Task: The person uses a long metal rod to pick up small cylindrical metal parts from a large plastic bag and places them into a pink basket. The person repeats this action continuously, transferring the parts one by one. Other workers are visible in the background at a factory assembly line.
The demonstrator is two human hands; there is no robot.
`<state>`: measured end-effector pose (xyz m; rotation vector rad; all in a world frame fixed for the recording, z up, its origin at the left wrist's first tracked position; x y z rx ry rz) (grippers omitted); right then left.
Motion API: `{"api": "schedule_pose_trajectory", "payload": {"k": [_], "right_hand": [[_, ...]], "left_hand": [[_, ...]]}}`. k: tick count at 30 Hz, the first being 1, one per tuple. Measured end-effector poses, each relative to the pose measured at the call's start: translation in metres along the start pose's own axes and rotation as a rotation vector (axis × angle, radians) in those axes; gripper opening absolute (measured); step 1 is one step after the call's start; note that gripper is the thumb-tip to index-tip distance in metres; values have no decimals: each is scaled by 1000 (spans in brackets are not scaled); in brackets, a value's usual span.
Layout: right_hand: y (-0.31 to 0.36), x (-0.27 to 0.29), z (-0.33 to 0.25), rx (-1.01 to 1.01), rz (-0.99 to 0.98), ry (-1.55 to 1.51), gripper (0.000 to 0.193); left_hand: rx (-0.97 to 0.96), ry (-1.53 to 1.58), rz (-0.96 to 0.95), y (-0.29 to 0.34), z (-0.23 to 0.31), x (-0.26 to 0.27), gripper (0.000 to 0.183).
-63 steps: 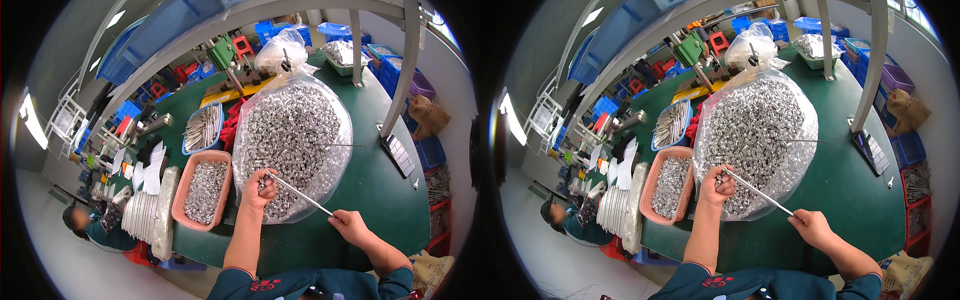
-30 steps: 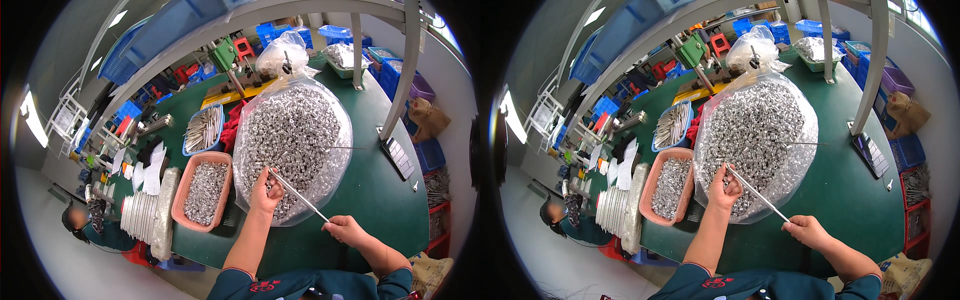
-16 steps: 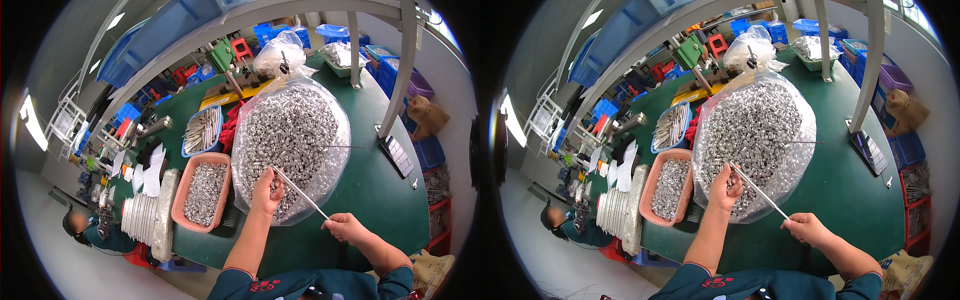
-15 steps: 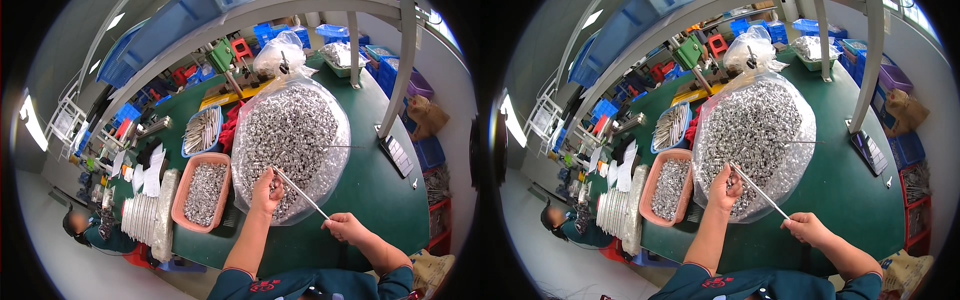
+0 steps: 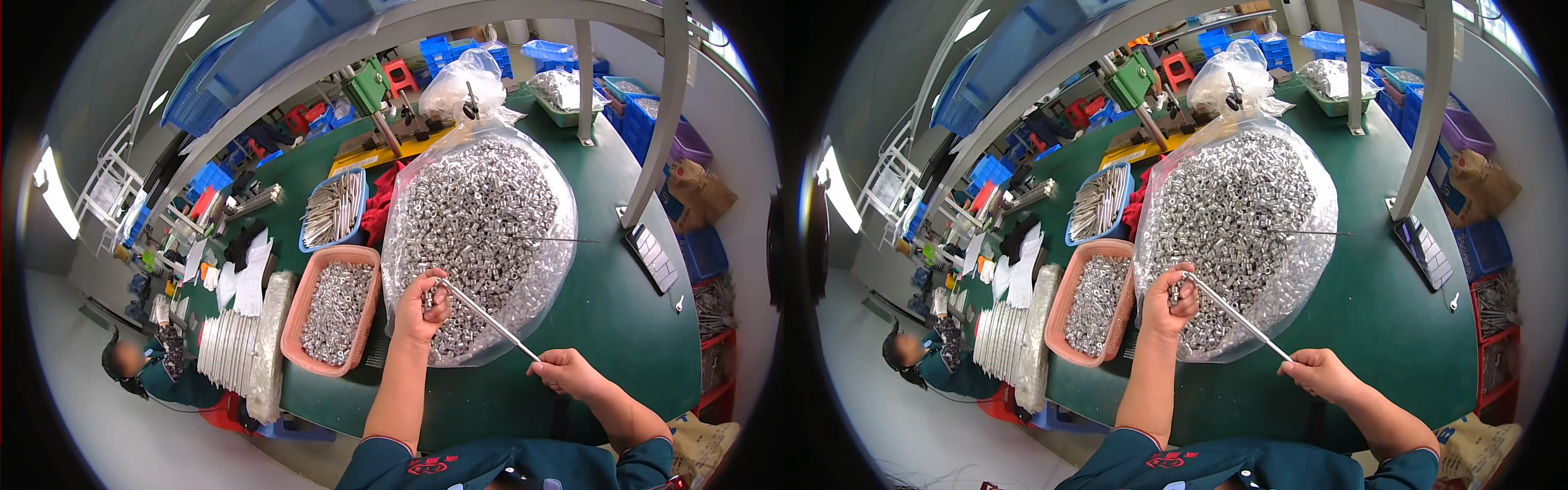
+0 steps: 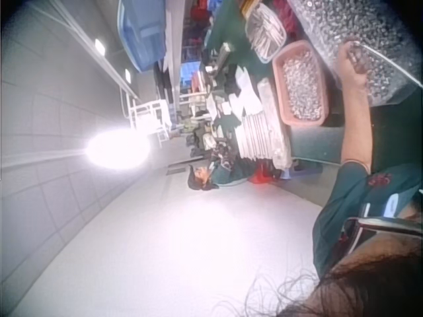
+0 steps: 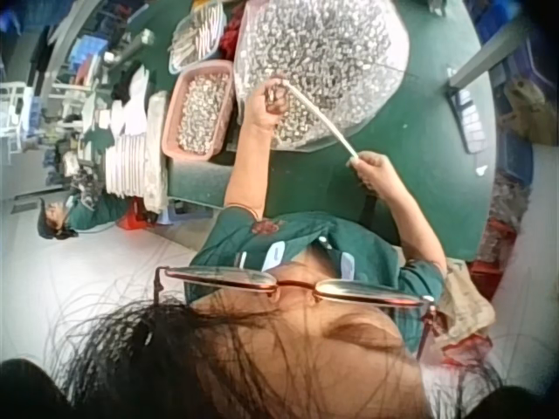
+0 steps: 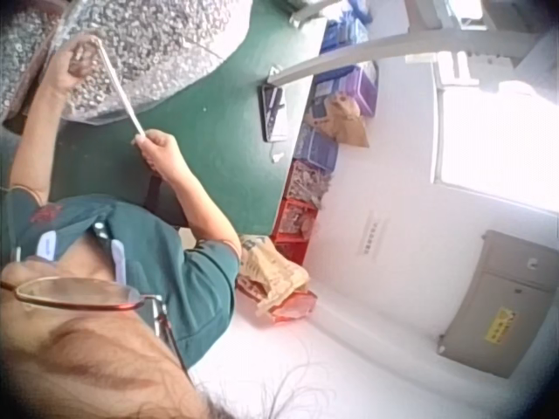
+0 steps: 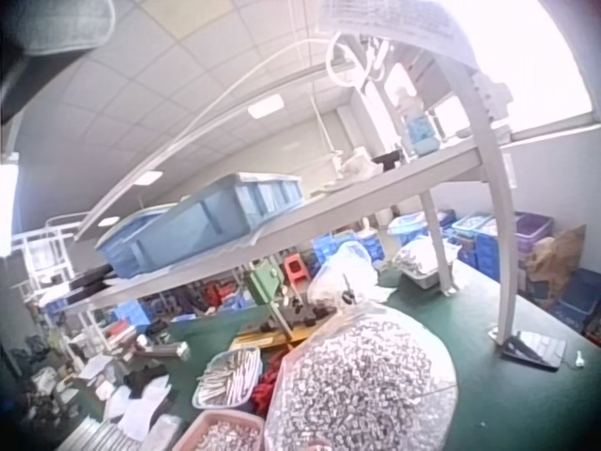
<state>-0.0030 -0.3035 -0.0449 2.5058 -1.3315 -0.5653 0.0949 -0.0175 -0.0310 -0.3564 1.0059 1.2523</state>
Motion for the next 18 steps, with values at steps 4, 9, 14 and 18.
{"api": "schedule_pose_trajectory", "payload": {"k": [4,9,14,18], "right_hand": [[3,3,-11,37,54,197,23],[4,13,-21,235,160,522,24],[3,10,-21,230,193,577,25],[0,10,-11,231,181,517,25]], "left_hand": [[3,-132,74,3,4,-3,13],[-79,-456,247,7,9,-8,12],[9,-340,138,2,3,-4,21],[85,-144,-8,-2,-1,5,29]]}}
Point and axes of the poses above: each hand's wrist, its own y-axis away from the middle knuckle, its own x-axis out of the back of the hand, z = x × y, the point moved 4 cm from there along -y, towards the middle knuckle, and after that the axes turned 9 degrees about x, right-handed, at the moved point
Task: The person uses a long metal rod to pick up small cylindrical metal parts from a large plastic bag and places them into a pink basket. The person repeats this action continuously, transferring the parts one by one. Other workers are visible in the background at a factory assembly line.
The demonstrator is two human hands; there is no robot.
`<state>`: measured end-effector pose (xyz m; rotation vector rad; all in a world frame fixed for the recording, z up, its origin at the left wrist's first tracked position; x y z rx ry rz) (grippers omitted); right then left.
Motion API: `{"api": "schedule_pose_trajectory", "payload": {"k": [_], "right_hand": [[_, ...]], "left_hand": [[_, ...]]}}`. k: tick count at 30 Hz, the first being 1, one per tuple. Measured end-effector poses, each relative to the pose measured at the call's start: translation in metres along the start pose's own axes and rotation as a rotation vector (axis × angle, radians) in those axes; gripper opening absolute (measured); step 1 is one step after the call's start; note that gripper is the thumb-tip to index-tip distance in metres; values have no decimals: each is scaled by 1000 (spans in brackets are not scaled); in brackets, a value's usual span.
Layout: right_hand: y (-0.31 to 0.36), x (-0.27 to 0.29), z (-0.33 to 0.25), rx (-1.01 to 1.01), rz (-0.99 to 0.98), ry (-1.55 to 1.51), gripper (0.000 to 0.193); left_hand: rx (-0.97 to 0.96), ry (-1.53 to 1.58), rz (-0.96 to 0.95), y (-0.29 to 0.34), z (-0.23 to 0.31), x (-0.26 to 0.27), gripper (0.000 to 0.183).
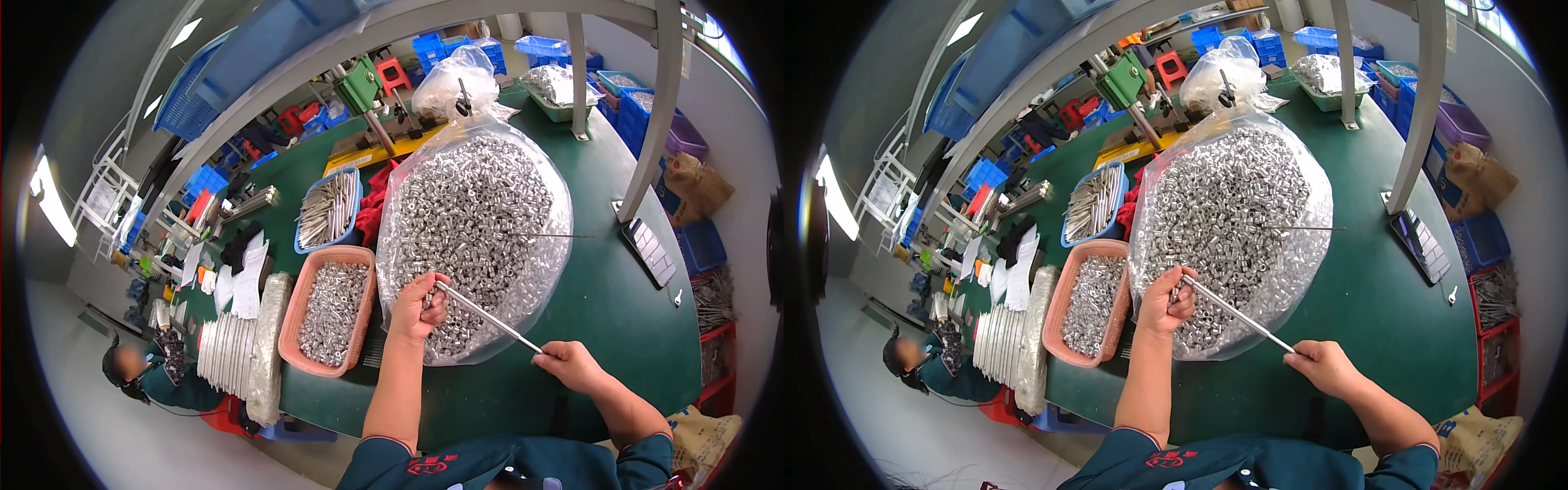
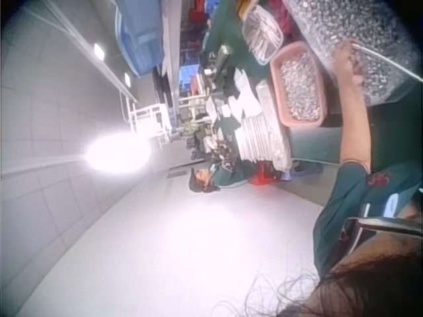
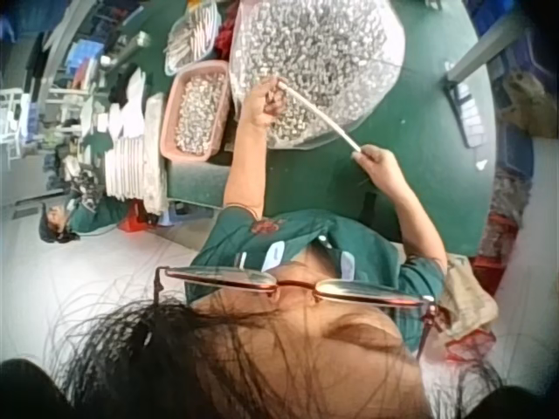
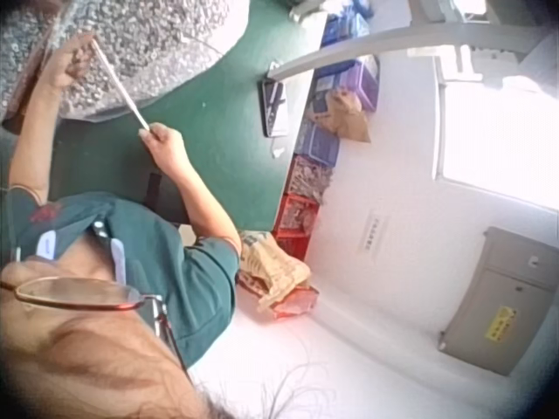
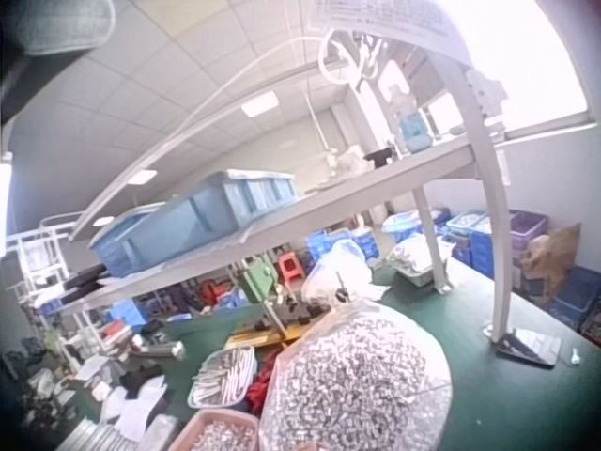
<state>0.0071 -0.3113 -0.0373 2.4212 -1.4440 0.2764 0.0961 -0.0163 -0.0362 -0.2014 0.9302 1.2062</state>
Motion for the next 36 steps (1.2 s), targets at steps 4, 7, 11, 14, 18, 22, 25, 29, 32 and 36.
{"api": "schedule_pose_trajectory", "payload": {"k": [4,7,11,14,18,22,25,29,32,36], "right_hand": [[0,-4,7,-100,-55,-133,25],[1,-6,5,-124,-77,-180,25],[2,-6,2,-131,-87,-193,25],[2,-3,-2,-142,-90,-172,25],[2,-3,-3,-115,-75,-154,21],[2,-3,-3,-119,-69,-153,22],[2,-1,-4,-134,-69,-133,25],[2,-2,-2,-144,-48,-131,24],[3,-4,0,-136,-33,-145,24],[2,-3,-6,-131,-34,-168,24]], "left_hand": [[23,113,18,-2,-4,6,38],[25,116,-38,-2,-3,7,44],[32,98,-31,-1,-2,5,45],[45,80,20,1,-3,2,45],[65,90,32,1,-5,-1,46],[76,141,21,-1,-8,0,44],[71,132,83,-1,-8,0,41],[56,143,-29,-7,-14,0,38],[46,129,-1,-5,-14,-5,36],[37,167,-46,-2,-13,-6,34]]}}
Point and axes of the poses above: each hand's wrist, its own y-axis away from the middle knuckle, its own x-axis out of the back of the hand, z = x × y, the point moved 4 cm from there along -y, towards the middle knuckle, and after that the axes turned 9 degrees about x, right-handed, at the moved point
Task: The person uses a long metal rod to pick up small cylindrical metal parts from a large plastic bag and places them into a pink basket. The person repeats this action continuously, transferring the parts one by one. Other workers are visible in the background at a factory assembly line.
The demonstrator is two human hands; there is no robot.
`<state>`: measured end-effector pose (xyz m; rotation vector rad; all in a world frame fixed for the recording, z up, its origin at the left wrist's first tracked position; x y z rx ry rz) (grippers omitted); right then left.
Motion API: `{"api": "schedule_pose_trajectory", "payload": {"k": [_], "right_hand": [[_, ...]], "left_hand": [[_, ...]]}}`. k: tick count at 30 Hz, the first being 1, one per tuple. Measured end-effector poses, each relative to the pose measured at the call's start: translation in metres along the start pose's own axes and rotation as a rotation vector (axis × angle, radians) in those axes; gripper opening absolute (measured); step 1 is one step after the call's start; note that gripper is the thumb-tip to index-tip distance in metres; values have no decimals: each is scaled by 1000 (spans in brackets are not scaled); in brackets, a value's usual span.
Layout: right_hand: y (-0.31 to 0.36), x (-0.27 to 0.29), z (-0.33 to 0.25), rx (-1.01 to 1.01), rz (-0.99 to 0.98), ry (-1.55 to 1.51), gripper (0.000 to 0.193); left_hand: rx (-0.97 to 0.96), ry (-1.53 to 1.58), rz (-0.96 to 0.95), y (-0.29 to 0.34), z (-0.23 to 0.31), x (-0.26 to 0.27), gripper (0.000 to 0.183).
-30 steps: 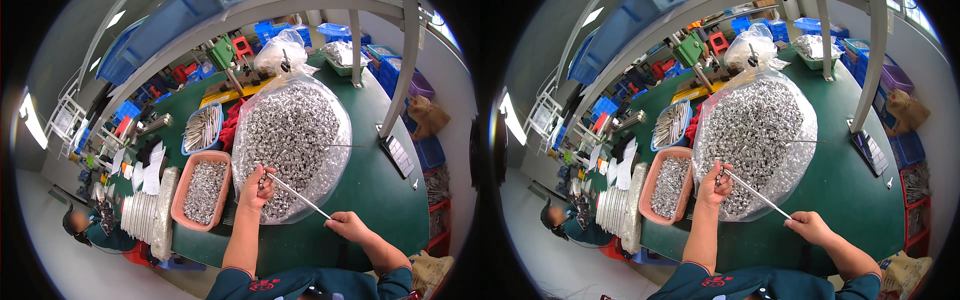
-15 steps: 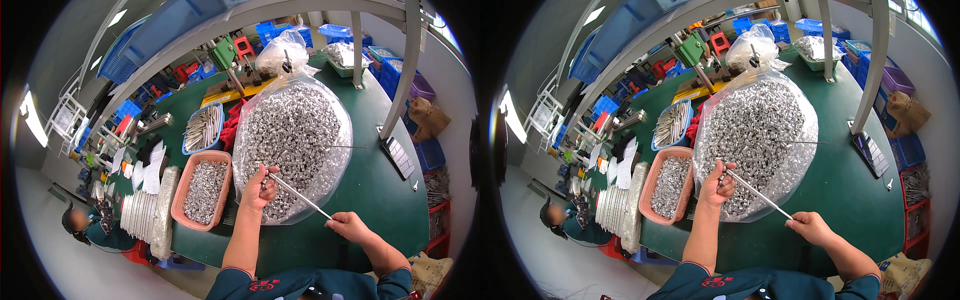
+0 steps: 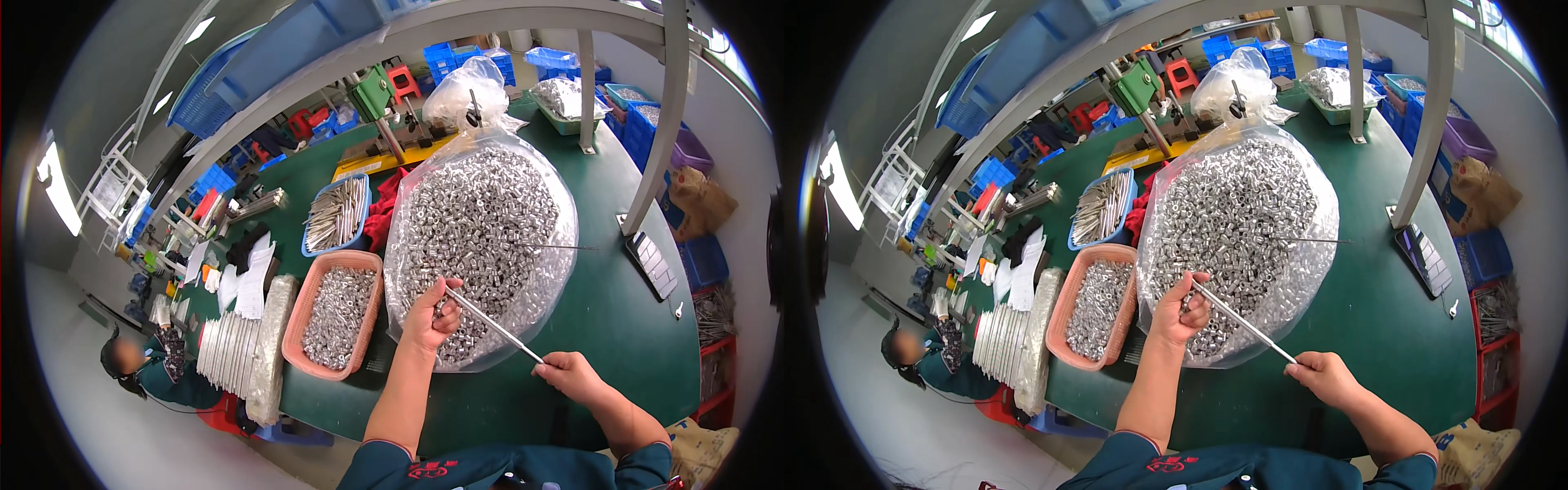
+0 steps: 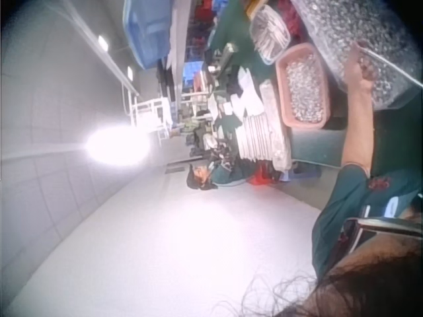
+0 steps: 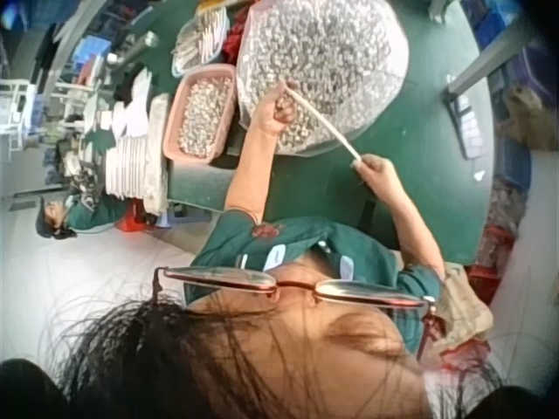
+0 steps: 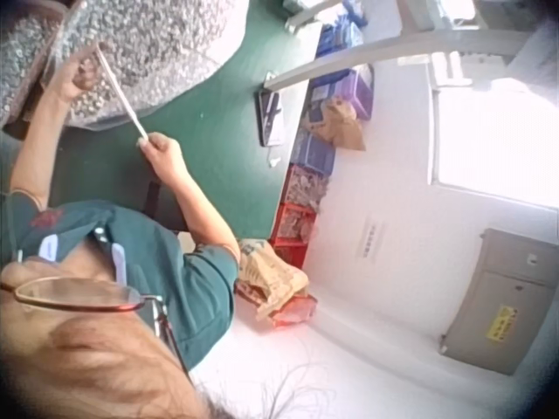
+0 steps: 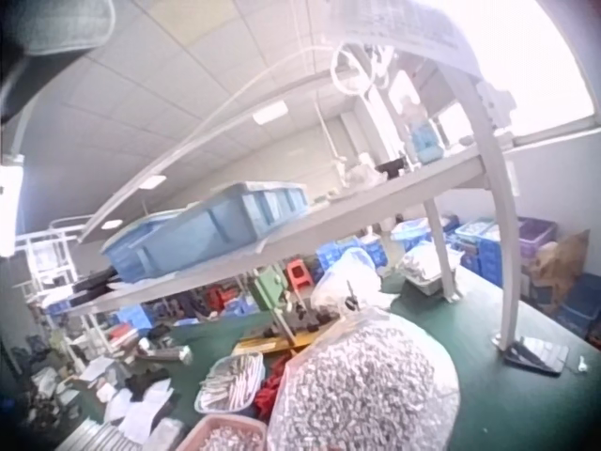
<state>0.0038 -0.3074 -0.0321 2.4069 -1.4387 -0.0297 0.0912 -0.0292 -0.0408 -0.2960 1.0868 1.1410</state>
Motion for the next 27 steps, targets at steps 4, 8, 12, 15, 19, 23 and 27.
{"api": "schedule_pose_trajectory", "payload": {"k": [4,8,12,15,19,23,27], "right_hand": [[-1,-5,14,-33,-74,-152,25],[3,-14,12,-219,-242,-581,25],[2,-14,9,-213,-223,-597,25],[2,-10,12,-239,-315,-697,27],[0,-12,10,-131,-180,-493,27],[-5,-7,11,280,118,214,27],[0,-14,10,-145,-146,-496,26]], "left_hand": [[-33,-100,48,-2,0,-6,34],[-69,-126,1,-2,0,-3,35],[-79,-68,-60,-1,-2,-9,36],[-103,-70,-89,0,0,-15,35],[-221,-151,116,0,0,-10,31],[-292,-226,315,-3,-11,-19,29],[-218,-264,280,-5,-17,-22,30]]}}
Point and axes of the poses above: each hand's wrist, its own y-axis away from the middle knuckle, its own x-axis out of the back of the hand, z = x × y, the point moved 4 cm from there along -y, towards the middle knuckle, and after that the axes turned 9 degrees about x, right-handed, at the moved point
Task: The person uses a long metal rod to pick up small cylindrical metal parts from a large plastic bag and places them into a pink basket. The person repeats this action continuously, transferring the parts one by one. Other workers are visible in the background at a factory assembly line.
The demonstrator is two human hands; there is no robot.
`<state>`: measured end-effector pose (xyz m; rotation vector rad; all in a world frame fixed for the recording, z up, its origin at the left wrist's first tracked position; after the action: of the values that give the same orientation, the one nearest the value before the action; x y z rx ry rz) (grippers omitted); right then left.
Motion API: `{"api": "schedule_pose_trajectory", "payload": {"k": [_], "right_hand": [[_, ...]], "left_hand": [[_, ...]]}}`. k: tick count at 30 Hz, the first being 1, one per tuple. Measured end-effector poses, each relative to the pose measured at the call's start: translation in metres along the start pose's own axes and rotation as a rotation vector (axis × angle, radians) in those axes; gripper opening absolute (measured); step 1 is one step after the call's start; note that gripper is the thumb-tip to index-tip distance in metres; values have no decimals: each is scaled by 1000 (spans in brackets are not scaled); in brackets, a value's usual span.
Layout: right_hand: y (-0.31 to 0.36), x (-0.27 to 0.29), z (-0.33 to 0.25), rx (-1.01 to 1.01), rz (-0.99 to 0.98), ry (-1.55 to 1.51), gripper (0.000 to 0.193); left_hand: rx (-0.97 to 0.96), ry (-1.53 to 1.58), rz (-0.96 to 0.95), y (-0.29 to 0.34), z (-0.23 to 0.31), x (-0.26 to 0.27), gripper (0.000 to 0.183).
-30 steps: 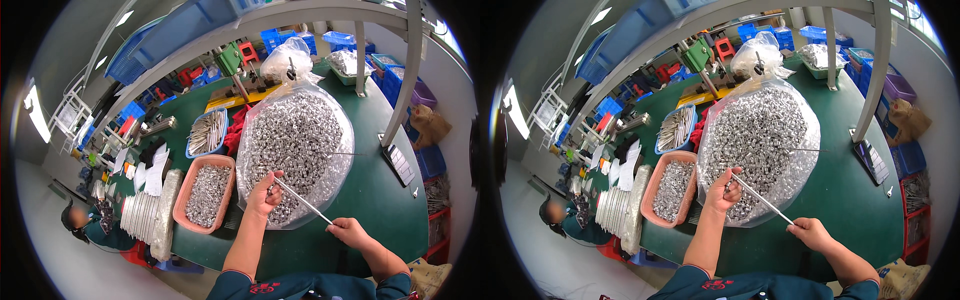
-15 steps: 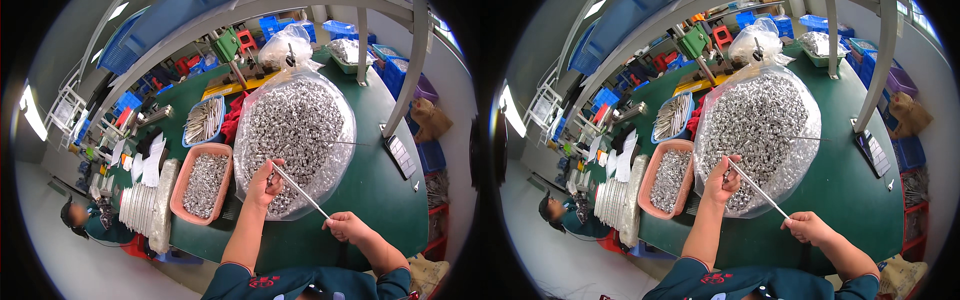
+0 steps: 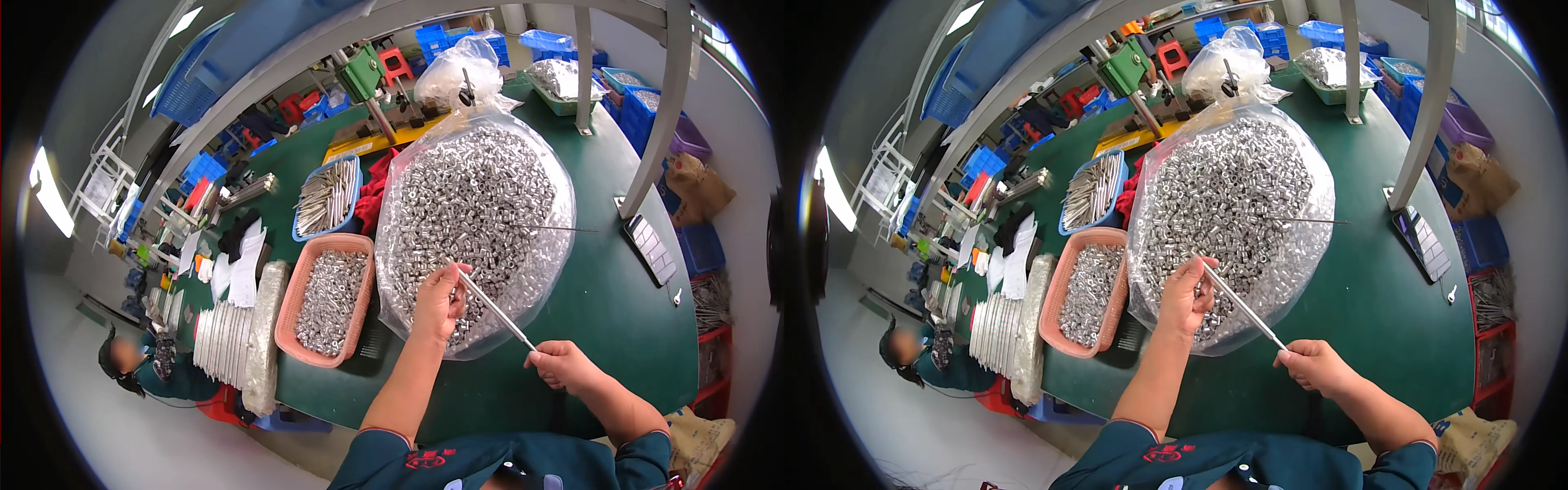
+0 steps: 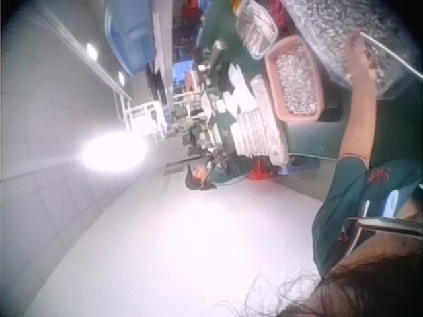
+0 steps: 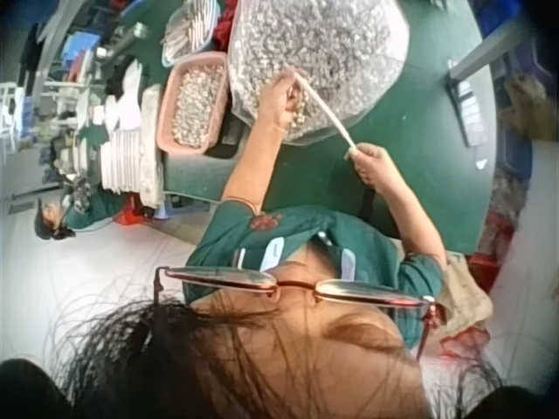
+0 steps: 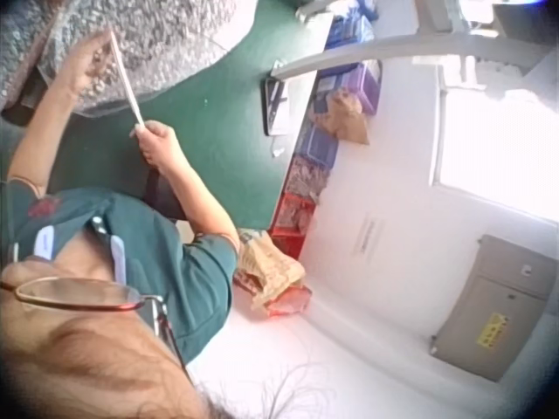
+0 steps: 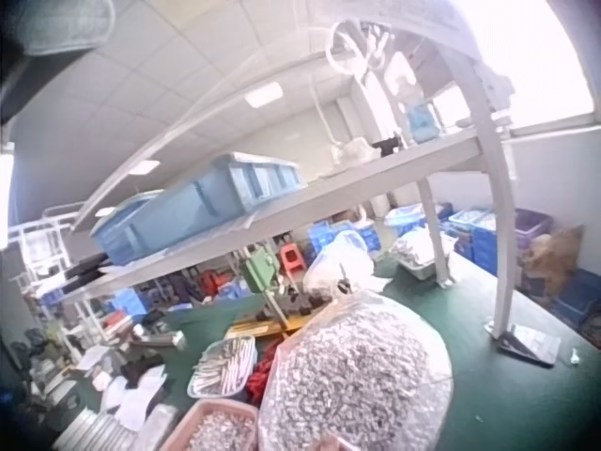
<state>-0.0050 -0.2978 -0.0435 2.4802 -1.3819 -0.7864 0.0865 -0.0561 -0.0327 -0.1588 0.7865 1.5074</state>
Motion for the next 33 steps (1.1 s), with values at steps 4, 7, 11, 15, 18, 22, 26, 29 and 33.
{"api": "schedule_pose_trajectory", "payload": {"k": [4,7,11,15,18,22,26,29,33], "right_hand": [[-1,1,0,-65,-85,-155,26],[-1,0,3,-64,-107,-190,25],[1,-2,0,-90,-114,-242,25],[-1,1,2,-96,-94,-215,25],[-1,1,-4,-46,-69,-171,25],[1,4,-9,-3,-62,-150,25],[1,2,-8,-12,-68,-149,24],[3,2,-6,-20,-69,-119,23],[4,2,-2,-11,-69,-71,21]], "left_hand": [[49,-34,-24,0,0,-3,31],[86,-65,-38,3,0,-5,31],[120,-155,-90,5,-2,-9,31],[157,-160,-102,6,-4,-12,31],[168,-10,-108,4,4,-7,36],[206,549,-81,-6,19,23,41],[162,840,79,-8,29,24,40],[173,712,43,-3,32,19,30],[122,437,-191,-3,28,30,24]]}}
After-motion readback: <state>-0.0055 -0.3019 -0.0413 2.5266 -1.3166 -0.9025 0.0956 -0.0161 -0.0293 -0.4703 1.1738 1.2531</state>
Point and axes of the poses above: each hand's wrist, its own y-axis away from the middle knuckle, its own x-axis out of the back of the hand, z = x × y, the point moved 4 cm from there along -y, towards the middle knuckle, and after that the axes turned 9 degrees about x, right-handed, at the moved point
